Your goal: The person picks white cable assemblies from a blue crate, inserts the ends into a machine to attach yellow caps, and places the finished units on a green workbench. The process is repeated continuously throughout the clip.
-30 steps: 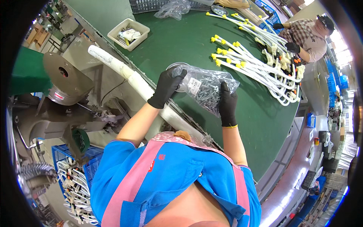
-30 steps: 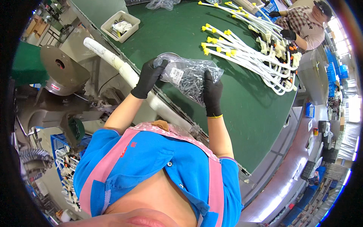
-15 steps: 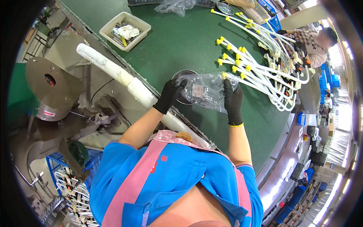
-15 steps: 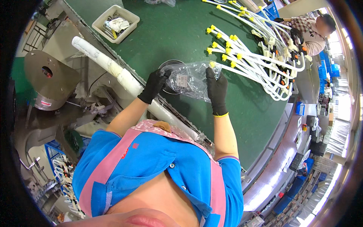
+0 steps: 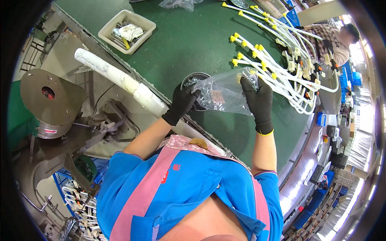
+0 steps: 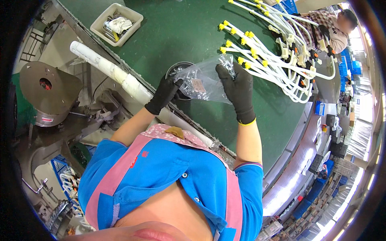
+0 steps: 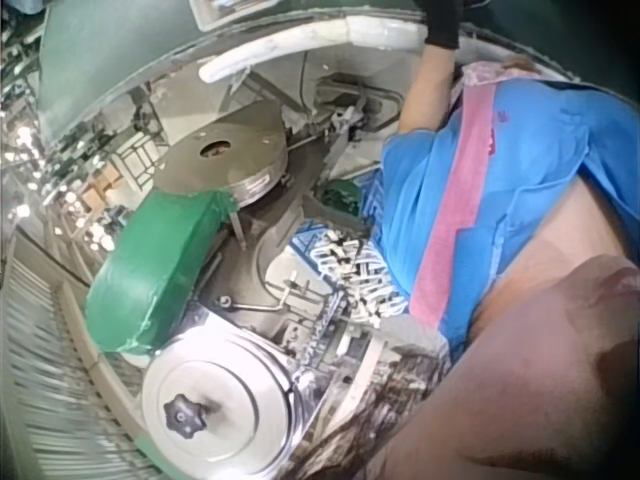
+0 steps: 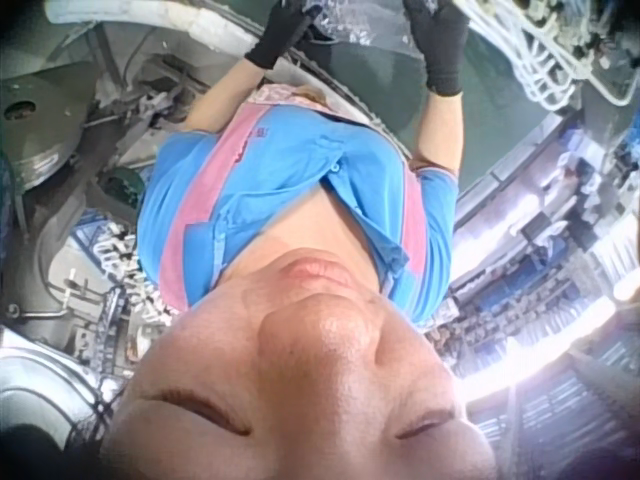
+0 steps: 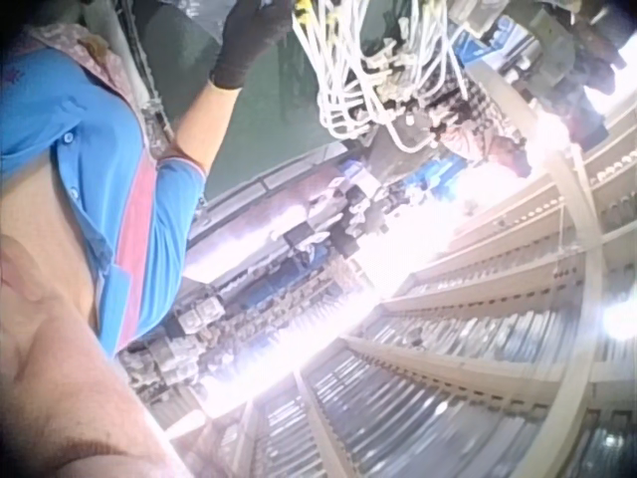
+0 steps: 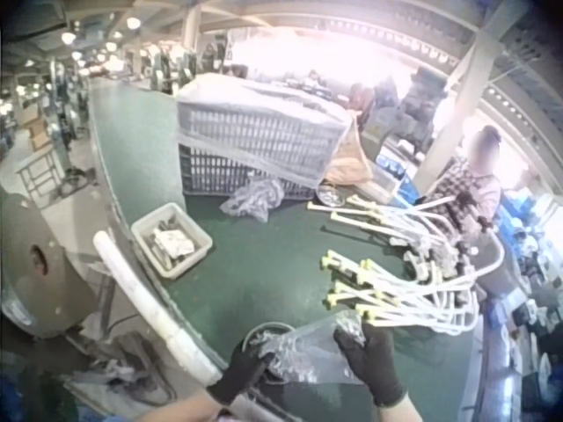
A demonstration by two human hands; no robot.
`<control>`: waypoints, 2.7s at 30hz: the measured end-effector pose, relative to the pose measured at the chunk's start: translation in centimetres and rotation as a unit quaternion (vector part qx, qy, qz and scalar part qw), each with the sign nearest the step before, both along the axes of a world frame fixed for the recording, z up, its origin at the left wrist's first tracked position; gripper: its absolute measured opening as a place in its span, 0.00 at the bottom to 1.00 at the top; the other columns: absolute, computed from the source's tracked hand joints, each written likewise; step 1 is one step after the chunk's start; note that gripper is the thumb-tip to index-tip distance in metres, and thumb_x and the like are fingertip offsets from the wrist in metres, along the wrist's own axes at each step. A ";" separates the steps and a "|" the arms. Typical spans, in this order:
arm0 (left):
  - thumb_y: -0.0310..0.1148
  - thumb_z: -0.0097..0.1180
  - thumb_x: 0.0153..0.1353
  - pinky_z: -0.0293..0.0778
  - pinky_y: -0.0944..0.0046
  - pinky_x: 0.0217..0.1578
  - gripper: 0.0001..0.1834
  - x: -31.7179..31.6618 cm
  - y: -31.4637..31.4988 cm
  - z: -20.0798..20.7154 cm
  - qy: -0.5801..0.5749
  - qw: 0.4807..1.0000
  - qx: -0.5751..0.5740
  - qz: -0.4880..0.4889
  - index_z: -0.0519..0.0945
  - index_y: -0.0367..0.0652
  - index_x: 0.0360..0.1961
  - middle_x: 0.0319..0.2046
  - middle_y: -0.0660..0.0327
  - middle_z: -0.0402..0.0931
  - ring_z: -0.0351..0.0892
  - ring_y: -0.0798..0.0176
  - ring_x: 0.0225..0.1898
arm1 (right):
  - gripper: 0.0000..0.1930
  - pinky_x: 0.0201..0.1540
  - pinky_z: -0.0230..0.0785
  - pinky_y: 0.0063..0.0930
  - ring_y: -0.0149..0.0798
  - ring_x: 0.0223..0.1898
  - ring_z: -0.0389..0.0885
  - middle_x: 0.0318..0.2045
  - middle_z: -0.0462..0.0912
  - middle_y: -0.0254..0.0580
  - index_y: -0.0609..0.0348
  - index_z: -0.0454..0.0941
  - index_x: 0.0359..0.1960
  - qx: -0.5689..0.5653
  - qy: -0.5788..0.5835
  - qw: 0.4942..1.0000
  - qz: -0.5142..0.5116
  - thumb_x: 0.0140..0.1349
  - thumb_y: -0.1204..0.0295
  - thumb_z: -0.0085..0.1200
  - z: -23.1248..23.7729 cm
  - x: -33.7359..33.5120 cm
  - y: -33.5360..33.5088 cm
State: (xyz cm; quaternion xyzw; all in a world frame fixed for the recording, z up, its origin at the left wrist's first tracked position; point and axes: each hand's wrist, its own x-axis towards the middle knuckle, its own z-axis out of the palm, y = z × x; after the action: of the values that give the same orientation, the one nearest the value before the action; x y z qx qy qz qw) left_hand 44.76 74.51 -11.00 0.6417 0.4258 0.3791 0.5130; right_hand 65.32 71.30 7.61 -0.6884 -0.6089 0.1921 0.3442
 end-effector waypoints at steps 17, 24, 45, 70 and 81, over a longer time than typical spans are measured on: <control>0.39 0.52 0.66 0.73 0.66 0.24 0.15 1.2 -1.5 5.2 -0.047 0.994 -0.102 0.002 0.79 0.41 0.47 0.21 0.59 0.78 0.77 0.69 0.22 | 0.15 0.28 0.65 0.22 0.25 0.23 0.71 0.20 0.77 0.31 0.63 0.79 0.34 -0.010 0.065 0.991 -0.117 0.60 0.60 0.59 1.1 4.0 -1.3; 0.41 0.53 0.65 0.71 0.71 0.21 0.16 0.6 0.0 3.6 -0.053 0.976 -0.211 0.015 0.80 0.42 0.47 0.17 0.65 0.76 0.75 0.75 0.20 | 0.22 0.45 0.70 0.22 0.28 0.39 0.77 0.40 0.81 0.36 0.65 0.72 0.54 -0.022 0.167 0.986 0.005 0.60 0.68 0.59 1.4 4.3 -0.9; 0.43 0.51 0.67 0.65 0.74 0.17 0.17 -0.9 0.5 6.5 -0.119 0.981 -0.145 0.050 0.80 0.40 0.43 0.18 0.68 0.72 0.69 0.77 0.15 | 0.11 0.27 0.60 0.19 0.23 0.23 0.67 0.20 0.74 0.30 0.64 0.80 0.33 0.010 -0.009 0.999 -0.040 0.64 0.66 0.54 3.3 2.8 -1.3; 0.49 0.50 0.66 0.66 0.74 0.19 0.22 -2.2 1.2 6.9 -0.050 0.974 -0.218 -0.040 0.76 0.40 0.45 0.19 0.68 0.71 0.67 0.76 0.17 | 0.12 0.25 0.54 0.17 0.19 0.21 0.64 0.19 0.73 0.24 0.61 0.82 0.31 -0.042 0.064 0.996 -0.034 0.62 0.64 0.56 5.2 4.0 1.6; 0.43 0.56 0.63 0.72 0.69 0.28 0.19 -3.1 1.5 1.8 -0.056 0.995 -0.064 0.043 0.76 0.39 0.47 0.25 0.61 0.77 0.74 0.70 0.24 | 0.12 0.29 0.59 0.16 0.20 0.25 0.68 0.25 0.78 0.26 0.62 0.82 0.41 -0.021 0.090 0.990 -0.106 0.61 0.67 0.55 5.2 7.8 0.5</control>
State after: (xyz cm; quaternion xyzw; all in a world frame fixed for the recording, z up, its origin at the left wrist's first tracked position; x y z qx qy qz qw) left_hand 41.63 76.04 -9.21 0.5664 0.4468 0.4084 0.5593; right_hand 73.13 71.81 12.77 -0.7362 -0.4947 0.2281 0.4016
